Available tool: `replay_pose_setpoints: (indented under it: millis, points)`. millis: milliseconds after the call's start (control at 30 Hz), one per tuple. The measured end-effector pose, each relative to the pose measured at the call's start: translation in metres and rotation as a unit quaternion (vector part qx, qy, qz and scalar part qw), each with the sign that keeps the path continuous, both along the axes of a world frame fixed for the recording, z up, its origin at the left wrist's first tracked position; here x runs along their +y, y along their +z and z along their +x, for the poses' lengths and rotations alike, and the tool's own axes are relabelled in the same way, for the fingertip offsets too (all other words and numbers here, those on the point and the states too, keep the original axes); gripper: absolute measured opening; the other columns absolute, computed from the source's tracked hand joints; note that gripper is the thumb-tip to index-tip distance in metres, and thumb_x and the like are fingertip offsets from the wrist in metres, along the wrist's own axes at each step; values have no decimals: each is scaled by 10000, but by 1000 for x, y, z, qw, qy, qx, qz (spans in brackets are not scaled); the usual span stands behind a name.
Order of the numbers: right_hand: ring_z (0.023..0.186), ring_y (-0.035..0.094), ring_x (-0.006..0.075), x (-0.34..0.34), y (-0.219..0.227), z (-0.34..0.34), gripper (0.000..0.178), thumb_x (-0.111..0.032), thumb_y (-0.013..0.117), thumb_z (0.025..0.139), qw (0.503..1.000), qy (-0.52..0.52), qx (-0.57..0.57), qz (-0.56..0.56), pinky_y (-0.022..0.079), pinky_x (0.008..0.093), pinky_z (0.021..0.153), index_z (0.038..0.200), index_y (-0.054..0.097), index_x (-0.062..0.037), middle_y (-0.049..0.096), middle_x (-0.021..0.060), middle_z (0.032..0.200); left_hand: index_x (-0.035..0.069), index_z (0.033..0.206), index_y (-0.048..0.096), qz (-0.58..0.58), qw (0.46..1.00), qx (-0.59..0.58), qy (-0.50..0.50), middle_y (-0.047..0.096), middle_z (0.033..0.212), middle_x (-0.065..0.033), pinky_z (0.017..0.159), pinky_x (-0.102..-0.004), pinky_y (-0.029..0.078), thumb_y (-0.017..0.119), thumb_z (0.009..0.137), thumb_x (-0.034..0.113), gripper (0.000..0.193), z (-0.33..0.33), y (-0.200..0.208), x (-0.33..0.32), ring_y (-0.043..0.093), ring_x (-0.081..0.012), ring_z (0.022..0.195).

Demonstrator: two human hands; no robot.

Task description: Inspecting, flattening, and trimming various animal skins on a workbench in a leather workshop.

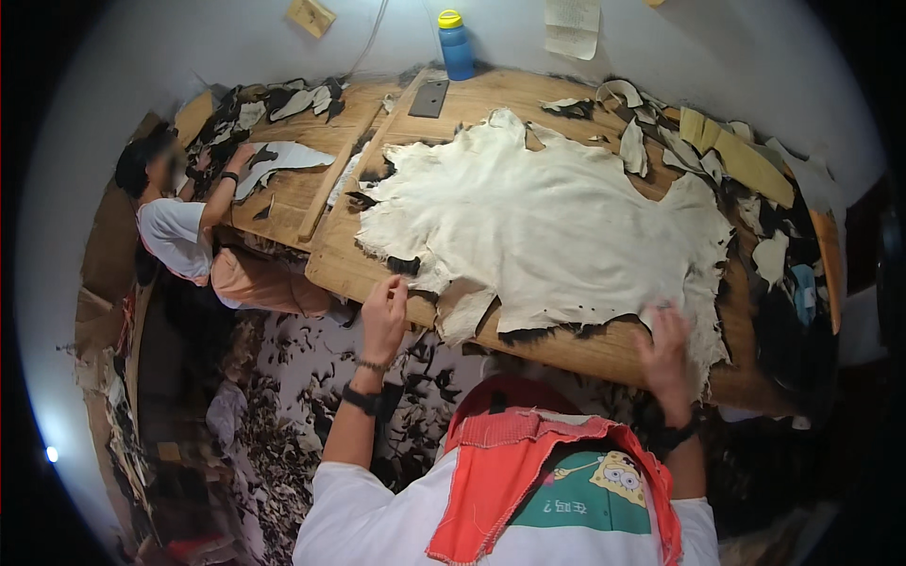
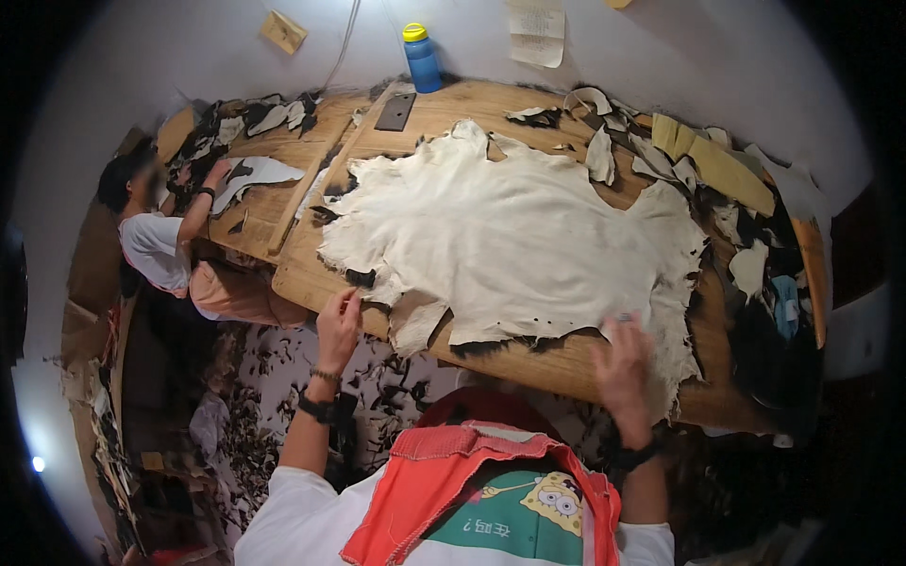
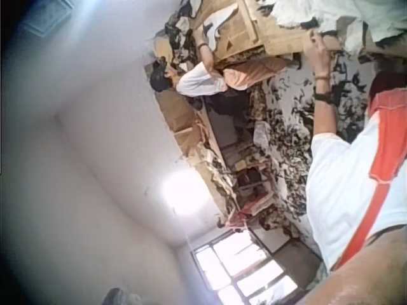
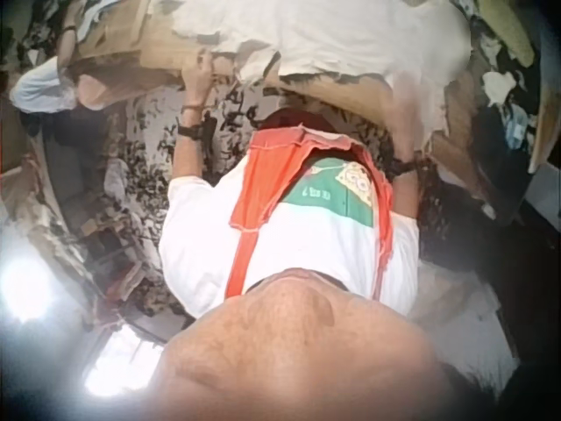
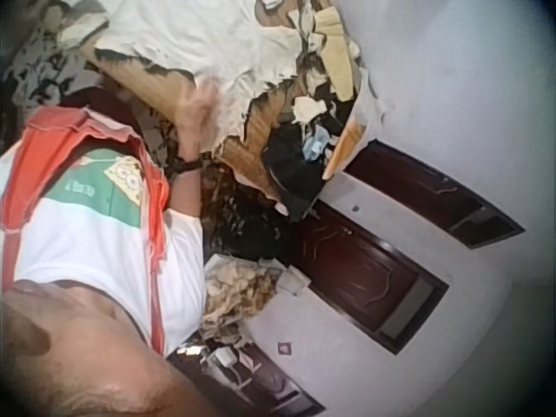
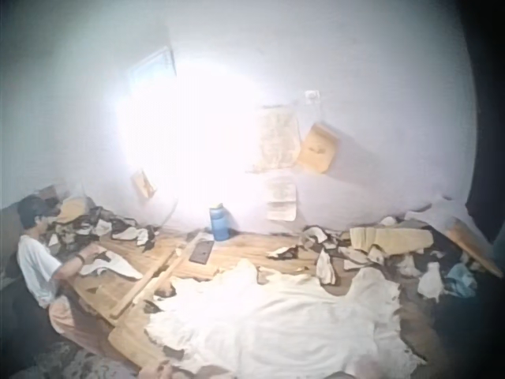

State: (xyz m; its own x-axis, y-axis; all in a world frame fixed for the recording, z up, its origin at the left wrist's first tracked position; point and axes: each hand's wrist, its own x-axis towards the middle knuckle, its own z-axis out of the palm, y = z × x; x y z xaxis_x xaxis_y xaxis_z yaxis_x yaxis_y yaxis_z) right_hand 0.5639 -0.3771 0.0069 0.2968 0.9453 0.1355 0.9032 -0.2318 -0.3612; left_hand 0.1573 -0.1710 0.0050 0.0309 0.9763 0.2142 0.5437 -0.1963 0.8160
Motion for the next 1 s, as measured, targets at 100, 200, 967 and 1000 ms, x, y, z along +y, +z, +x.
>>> replay_pose_setpoints:
  millis: [100,200,967,1000]
  points:
    - [1397,331,382,37,26,-65,541,-271,646,887,988,151,-4,-25,233,607,1110,1340,499,-15,461,212,1416,24,863,656,73,973,216,-14,660,800,-163,657,-428,473,578,946,290,290,-3,-24,33,626,-334,776]
    - [1401,327,381,66,26,-106,551,-284,635,897,979,200,37,-12,232,635,1097,1367,484,-40,459,214,1418,28,777,638,-8,961,259,-93,642,714,-162,628,-434,454,597,927,356,362,21,-9,26,612,-350,761]
    - [1502,103,310,324,-40,-245,690,-460,384,989,990,103,-44,-85,112,566,1178,1537,226,-70,171,147,1614,75,869,587,128,863,102,-477,558,836,-111,767,-431,453,635,731,-14,171,-16,-39,149,558,-341,836]
    - [1501,107,311,324,-41,-244,694,-464,391,986,991,103,-47,-72,108,566,1176,1540,223,-82,178,150,1611,79,860,592,127,856,120,-486,562,830,-107,766,-431,449,634,745,8,141,-16,-36,150,560,-338,830]
